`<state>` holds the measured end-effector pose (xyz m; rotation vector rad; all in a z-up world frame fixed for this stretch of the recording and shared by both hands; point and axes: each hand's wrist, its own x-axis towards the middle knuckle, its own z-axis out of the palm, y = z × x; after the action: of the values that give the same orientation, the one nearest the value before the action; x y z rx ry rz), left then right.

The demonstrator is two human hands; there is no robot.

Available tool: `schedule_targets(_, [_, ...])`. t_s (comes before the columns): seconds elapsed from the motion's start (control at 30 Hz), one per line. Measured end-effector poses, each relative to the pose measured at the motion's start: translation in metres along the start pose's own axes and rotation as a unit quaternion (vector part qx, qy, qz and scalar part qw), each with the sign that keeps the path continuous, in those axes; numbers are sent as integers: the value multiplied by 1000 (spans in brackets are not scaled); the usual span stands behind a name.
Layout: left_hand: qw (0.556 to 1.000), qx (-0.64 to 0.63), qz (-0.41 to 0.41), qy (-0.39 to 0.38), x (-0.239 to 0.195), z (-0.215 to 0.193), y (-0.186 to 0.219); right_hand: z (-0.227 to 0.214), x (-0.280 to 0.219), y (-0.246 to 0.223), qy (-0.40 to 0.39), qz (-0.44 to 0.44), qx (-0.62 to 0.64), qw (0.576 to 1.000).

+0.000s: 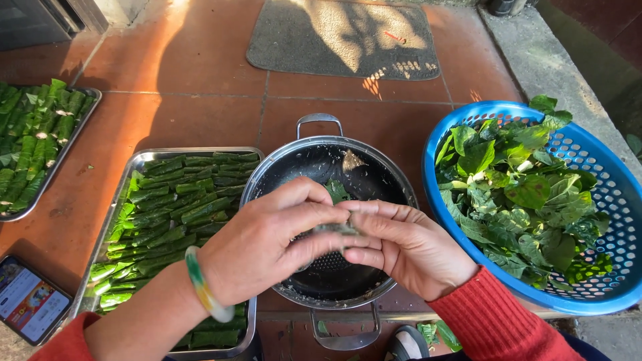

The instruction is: The person sits on a tiled floor and wraps a meat filling inside green leaves. They use a spoon to scoop the filling from a metal colander, place it on a leaf, fold the leaf into a roll, and place the finished roll onto a metal tray.

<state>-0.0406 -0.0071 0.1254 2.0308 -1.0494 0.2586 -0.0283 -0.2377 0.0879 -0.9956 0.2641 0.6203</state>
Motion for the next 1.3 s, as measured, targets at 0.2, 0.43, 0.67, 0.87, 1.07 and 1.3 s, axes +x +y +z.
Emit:
schedule_targets(0.2, [995, 0, -35, 95, 7, 8, 0, 8, -3, 15, -16, -176, -22, 984])
schedule_targets(0.43, [978, -74, -175, 86, 8, 9, -10, 21, -4, 17, 68, -244, -112, 961])
schedule_targets(0.67, [919, -214, -328, 37, 9, 3, -7, 5, 2, 18, 18, -292, -160, 943])
schedule_targets(0.87, [837, -347, -422, 11, 10, -11, -1, 4, -5, 9, -17, -315, -222, 923])
schedule_targets(1.07, [878, -323, -354, -13, -1, 3, -12, 3, -7, 10, -47, -333, -282, 899])
schedule_targets(1.3, [899, -321, -299, -2, 4, -9, -6, 1, -4, 10, -35, -309, -219, 925])
